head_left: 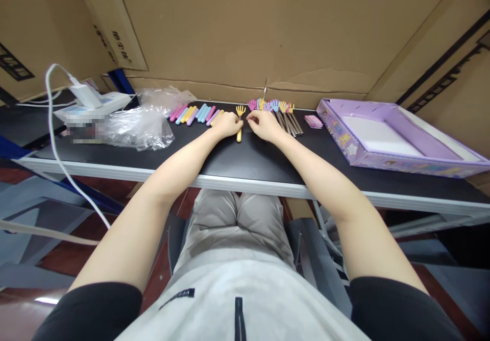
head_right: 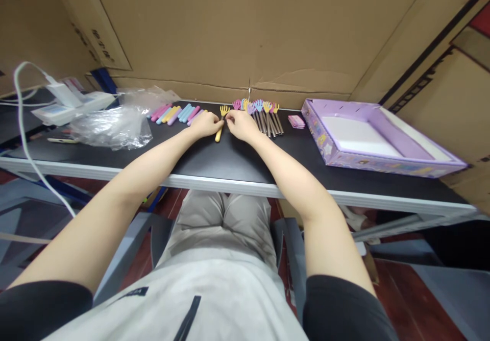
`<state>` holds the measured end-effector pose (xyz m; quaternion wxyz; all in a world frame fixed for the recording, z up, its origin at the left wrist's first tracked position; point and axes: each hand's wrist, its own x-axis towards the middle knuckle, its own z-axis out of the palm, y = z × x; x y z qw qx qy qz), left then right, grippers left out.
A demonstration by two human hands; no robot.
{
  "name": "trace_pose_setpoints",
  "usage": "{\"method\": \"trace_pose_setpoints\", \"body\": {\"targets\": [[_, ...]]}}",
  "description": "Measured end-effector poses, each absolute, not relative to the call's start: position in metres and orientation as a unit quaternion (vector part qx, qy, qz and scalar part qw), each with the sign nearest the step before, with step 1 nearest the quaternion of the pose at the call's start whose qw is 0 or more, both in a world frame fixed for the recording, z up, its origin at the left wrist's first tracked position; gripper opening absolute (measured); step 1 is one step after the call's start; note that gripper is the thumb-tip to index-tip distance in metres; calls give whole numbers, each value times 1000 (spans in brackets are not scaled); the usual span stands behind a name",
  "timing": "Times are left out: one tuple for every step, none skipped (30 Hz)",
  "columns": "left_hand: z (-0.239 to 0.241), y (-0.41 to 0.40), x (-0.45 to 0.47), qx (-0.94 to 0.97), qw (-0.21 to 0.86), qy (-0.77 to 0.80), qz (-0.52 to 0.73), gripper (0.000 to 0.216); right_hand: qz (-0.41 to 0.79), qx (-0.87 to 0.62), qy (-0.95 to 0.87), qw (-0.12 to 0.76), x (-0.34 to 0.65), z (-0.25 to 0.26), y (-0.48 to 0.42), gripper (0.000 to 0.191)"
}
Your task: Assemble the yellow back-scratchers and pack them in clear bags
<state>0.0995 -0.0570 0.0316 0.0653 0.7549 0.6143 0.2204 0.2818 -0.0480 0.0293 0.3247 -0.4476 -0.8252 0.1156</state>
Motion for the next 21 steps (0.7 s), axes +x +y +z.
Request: {"method": "trace_pose_setpoints", "body": {"targets": [[32, -56, 99, 756, 65, 613, 220, 39, 88, -445, -840, 298, 283, 28, -47, 20], [32, -55, 97, 758, 65, 610, 222, 37, 66, -443, -852, 272, 284, 27, -46, 23], [32, -55, 96, 761, 66, 605, 226, 36, 49, -438, -863, 247, 285, 26, -45, 26], [33, -54, 94, 765, 67, 597, 232, 35, 37, -433, -872, 225, 285, 25, -46, 29], [33, -53, 91, 770, 70, 588, 237, 35, 29, -427, -880, 204, 285, 25, -47, 33], [34, -53, 88, 777, 73, 577, 239, 35, 25, -424, -886, 184, 284, 25, -49, 37], [36, -53, 85, 786, 79, 566, 236, 36, 23, -422, -891, 163, 284, 25, -51, 41], [37, -53, 83, 795, 85, 555, 230, 36, 22, -422, -895, 140, 282, 26, -53, 44], [39, -53, 80, 803, 91, 547, 221, 35, 21, -423, -898, 117, 281, 27, -56, 45], [41, -53, 77, 809, 97, 540, 209, 34, 18, -423, -901, 97, 280, 29, -59, 46], [42, -53, 75, 814, 101, 537, 196, 31, 14, -423, -903, 80, 279, 30, -62, 46], [44, -53, 74, 818, 103, 535, 184, 28, 9, -422, -904, 67, 278, 32, -64, 47], [45, -54, 73, 820, 102, 535, 172, 25, 5, -421, -905, 58, 278, 34, -66, 47], [46, -54, 73, 822, 99, 537, 161, 23, 2, -421, -905, 52, 277, 36, -68, 48], [46, -54, 73, 824, 95, 538, 151, 23, 1, -422, -905, 46, 277, 38, -69, 48], [47, -55, 73, 825, 89, 540, 142, 24, 0, -423, -905, 42, 277, 39, -70, 48], [47, -55, 74, 825, 84, 542, 135, 25, -1, -424, -905, 39, 277, 39, -71, 49], [47, -56, 74, 824, 79, 546, 130, 27, -3, -424, -905, 38, 277, 40, -71, 49], [48, -56, 73, 821, 74, 552, 128, 28, -5, -423, -905, 39, 278, 40, -70, 49], [49, -56, 72, 813, 67, 563, 131, 28, -6, -421, -906, 41, 278, 39, -70, 49], [51, -57, 69, 800, 58, 580, 138, 29, -7, -419, -907, 42, 278, 39, -69, 48]]}}
